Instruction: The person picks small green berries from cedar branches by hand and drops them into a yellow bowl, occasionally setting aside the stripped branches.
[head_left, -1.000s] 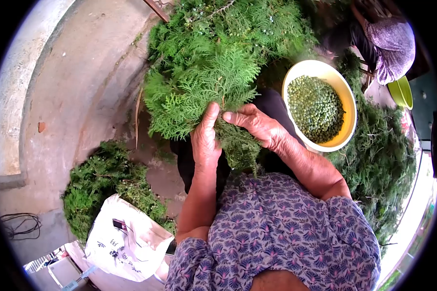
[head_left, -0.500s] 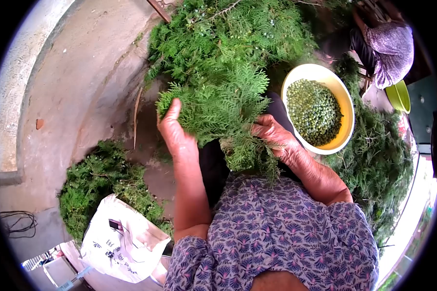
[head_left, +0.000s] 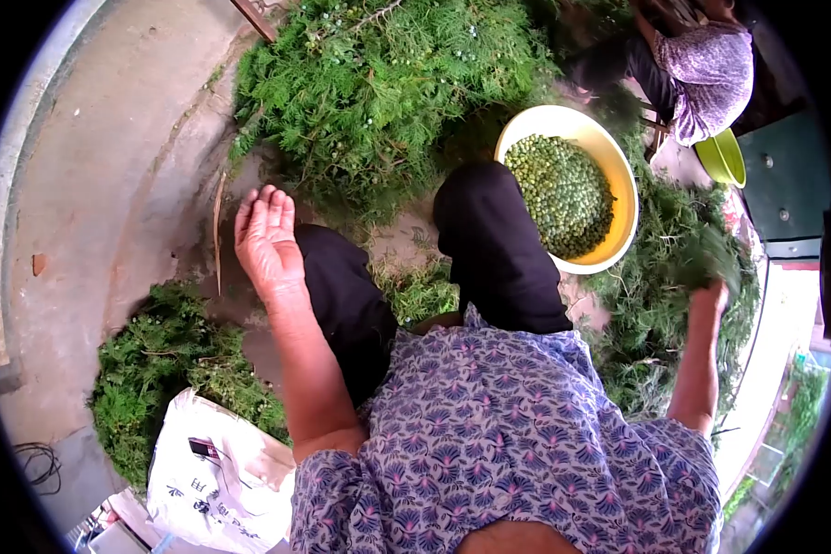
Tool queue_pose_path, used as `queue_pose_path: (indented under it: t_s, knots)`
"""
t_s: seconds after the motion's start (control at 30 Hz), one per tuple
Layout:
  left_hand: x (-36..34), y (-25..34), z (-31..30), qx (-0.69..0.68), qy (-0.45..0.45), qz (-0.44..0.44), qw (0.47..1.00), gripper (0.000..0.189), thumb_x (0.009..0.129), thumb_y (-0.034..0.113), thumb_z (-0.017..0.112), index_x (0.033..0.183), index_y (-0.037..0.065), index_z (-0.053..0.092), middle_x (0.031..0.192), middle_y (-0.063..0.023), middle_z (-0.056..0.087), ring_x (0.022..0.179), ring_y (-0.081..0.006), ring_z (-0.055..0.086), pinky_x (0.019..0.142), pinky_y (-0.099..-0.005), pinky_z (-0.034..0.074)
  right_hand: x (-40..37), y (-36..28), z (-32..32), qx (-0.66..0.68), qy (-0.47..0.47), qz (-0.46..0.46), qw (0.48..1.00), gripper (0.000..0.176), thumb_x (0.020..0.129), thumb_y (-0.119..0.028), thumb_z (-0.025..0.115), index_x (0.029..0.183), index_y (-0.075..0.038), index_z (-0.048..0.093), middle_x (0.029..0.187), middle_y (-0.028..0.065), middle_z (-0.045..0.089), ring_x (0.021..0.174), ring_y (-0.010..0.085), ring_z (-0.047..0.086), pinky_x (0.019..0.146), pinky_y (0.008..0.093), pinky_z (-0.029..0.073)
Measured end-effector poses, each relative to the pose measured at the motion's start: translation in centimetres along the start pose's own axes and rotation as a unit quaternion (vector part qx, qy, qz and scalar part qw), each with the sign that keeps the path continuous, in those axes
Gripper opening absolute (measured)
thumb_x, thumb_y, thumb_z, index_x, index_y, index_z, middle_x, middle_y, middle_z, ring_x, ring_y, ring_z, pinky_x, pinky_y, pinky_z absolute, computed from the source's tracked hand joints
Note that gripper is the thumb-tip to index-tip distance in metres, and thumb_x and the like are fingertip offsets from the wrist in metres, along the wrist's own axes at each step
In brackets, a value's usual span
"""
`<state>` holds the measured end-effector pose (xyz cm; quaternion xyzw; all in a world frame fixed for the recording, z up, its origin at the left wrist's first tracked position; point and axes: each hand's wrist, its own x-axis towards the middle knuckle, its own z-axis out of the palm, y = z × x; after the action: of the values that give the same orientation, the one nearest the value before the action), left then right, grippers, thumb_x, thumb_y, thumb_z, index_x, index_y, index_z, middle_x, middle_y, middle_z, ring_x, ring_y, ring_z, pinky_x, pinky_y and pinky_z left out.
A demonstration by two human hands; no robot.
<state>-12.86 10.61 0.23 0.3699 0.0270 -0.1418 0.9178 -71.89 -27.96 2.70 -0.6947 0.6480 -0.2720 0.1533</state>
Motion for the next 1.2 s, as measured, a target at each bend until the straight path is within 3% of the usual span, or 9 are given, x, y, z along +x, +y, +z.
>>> queue_pose_path:
  t_s: [0.13,0.3,0.33,0.37,0.4,0.47,0.53,0.73,1.2]
  knots:
    - [-0.1,1.5,-0.9,0.004,0.007,0.018,1.000,0.014,0.086,0.001,0.053,0.099,0.000,0.058,0.097,-0.0138,0.063,0.088,-0.0226,0.061,0.087,-0.0387,0.049,-3.0,0.6,-9.2,-0.295,0.082,0.086,0.948,0.027,0.081,-0.002,0.053,0.108,0.000,0.057,0.091,0.0153,0.063,0.078,0.0187,0.061,0.061,0.0264,0.051]
    - [-0.1,3.1,-2.4,-0.003,0.012,0.045,0.999,0.013,0.087,0.002,0.051,0.099,-0.001,0.056,0.098,-0.0145,0.062,0.088,-0.0224,0.061,0.087,-0.0384,0.048,-4.7,-0.8,-5.1,-0.435,-0.007,0.155,0.887,0.025,0.084,-0.006,0.053,0.107,0.002,0.057,0.095,0.0172,0.062,0.081,0.0203,0.062,0.062,0.0253,0.053]
    - [-0.3,3.4,-2.5,0.000,0.014,0.045,0.999,0.013,0.087,0.002,0.051,0.099,-0.001,0.056,0.098,-0.0145,0.062,0.088,-0.0224,0.061,0.087,-0.0384,0.048,-4.6,-2.7,-2.8,-0.374,-0.032,0.152,0.914,0.025,0.084,-0.007,0.053,0.107,0.002,0.057,0.095,0.0176,0.062,0.081,0.0206,0.062,0.063,0.0251,0.053]
    - [-0.4,3.6,-2.6,0.003,0.015,0.052,0.999,0.013,0.087,0.002,0.051,0.099,-0.001,0.056,0.098,-0.0144,0.062,0.087,-0.0221,0.061,0.087,-0.0384,0.048,-0.4,6.2,0.8,-0.059,0.002,0.164,0.985,0.020,0.083,-0.013,0.056,0.098,0.000,0.057,0.092,0.0149,0.063,0.081,0.0207,0.063,0.066,0.0280,0.051]
    - [-0.4,3.8,-2.8,0.006,0.015,0.059,0.998,0.013,0.087,0.002,0.051,0.099,-0.001,0.056,0.098,-0.0144,0.062,0.087,-0.0218,0.061,0.087,-0.0384,0.048,3.6,14.9,4.4,0.261,0.043,0.169,0.949,0.018,0.081,-0.019,0.060,0.088,-0.003,0.058,0.088,0.0121,0.064,0.081,0.0208,0.063,0.069,0.0308,0.049]
    - [-0.5,4.1,-3.3,0.010,0.011,0.065,0.998,0.013,0.087,0.002,0.051,0.099,-0.002,0.056,0.098,-0.0142,0.062,0.087,-0.0215,0.061,0.087,-0.0385,0.048,-3.0,-7.6,7.9,0.486,0.058,0.243,0.837,0.023,0.089,-0.009,0.048,0.108,0.005,0.052,0.098,0.0145,0.061,0.091,0.0245,0.061,0.080,0.0344,0.051]
    - [-0.7,4.3,-3.3,0.026,0.020,0.073,0.997,0.013,0.087,0.002,0.051,0.099,-0.001,0.056,0.098,-0.0141,0.063,0.087,-0.0217,0.061,0.087,-0.0383,0.048,-5.9,-17.1,9.4,0.571,-0.018,0.139,0.809,0.027,0.087,-0.004,0.050,0.110,0.010,0.051,0.099,0.0205,0.060,0.089,0.0287,0.062,0.078,0.0353,0.055]
    - [-1.2,4.7,-3.9,0.015,0.022,0.069,0.997,0.014,0.088,0.002,0.051,0.099,-0.002,0.057,0.098,-0.0141,0.063,0.087,-0.0212,0.061,0.086,-0.0372,0.048,-8.9,-28.4,11.5,0.563,-0.125,-0.085,0.813,0.019,0.086,-0.004,0.053,0.104,0.004,0.058,0.094,0.0148,0.063,0.078,0.0212,0.064,0.072,0.0326,0.055]
    - [-2.9,5.1,-4.3,0.096,0.030,0.147,0.984,0.019,0.089,0.004,0.049,0.107,0.000,0.055,0.097,-0.0133,0.062,0.083,-0.0197,0.060,0.085,-0.0362,0.048,-12.7,-29.8,13.5,0.619,-0.239,0.045,0.747,0.017,0.086,-0.004,0.054,0.102,0.001,0.059,0.086,0.0096,0.063,0.069,0.0180,0.062,0.064,0.0287,0.051]
